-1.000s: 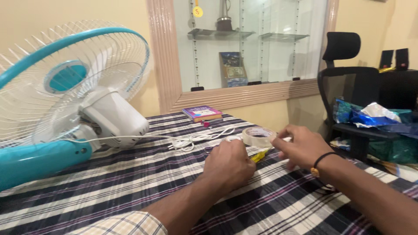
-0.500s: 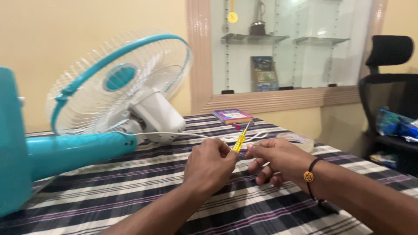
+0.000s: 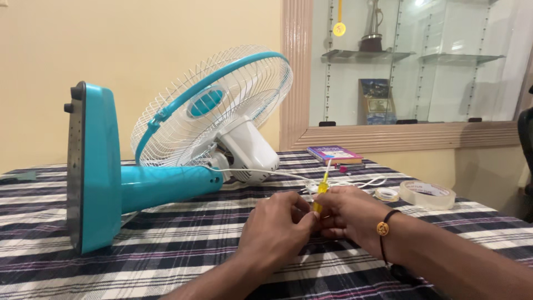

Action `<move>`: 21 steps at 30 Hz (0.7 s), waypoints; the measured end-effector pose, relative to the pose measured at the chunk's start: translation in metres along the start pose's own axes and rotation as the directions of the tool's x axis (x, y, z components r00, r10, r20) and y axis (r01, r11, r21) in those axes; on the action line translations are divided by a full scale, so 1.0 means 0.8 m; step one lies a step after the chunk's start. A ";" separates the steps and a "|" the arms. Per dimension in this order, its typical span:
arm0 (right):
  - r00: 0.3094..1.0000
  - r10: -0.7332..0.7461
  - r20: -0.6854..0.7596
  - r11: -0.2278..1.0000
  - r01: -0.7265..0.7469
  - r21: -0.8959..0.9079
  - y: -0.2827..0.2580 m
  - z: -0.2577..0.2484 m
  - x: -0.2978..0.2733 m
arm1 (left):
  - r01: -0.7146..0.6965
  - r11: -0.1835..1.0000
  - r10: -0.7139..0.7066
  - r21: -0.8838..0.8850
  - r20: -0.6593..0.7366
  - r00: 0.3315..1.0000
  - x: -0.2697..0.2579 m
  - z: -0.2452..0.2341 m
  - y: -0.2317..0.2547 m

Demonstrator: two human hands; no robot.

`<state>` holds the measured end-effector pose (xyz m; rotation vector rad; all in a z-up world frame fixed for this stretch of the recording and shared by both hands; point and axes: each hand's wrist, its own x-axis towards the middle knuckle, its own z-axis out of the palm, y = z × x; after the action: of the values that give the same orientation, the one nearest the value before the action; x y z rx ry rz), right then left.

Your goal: The person uses a yellow screwdriver to remove the front grill and center cap of a teal and white table fan. They unscrew fasteners, detach the grill, and then remove the center cap to expose the fan blades.

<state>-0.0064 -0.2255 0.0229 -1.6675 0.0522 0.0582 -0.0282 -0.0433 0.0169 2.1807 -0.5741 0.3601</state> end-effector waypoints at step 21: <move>0.835 -0.373 -0.404 0.714 -0.020 -0.700 0.031 -0.151 0.091 | 0.246 0.966 -0.216 0.083 -0.268 0.939 0.055 -0.034 -0.079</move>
<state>0.0653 -0.3481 0.0049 -2.3902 0.3104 -0.6172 0.0403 0.0002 0.0114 2.2360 -0.1520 0.5495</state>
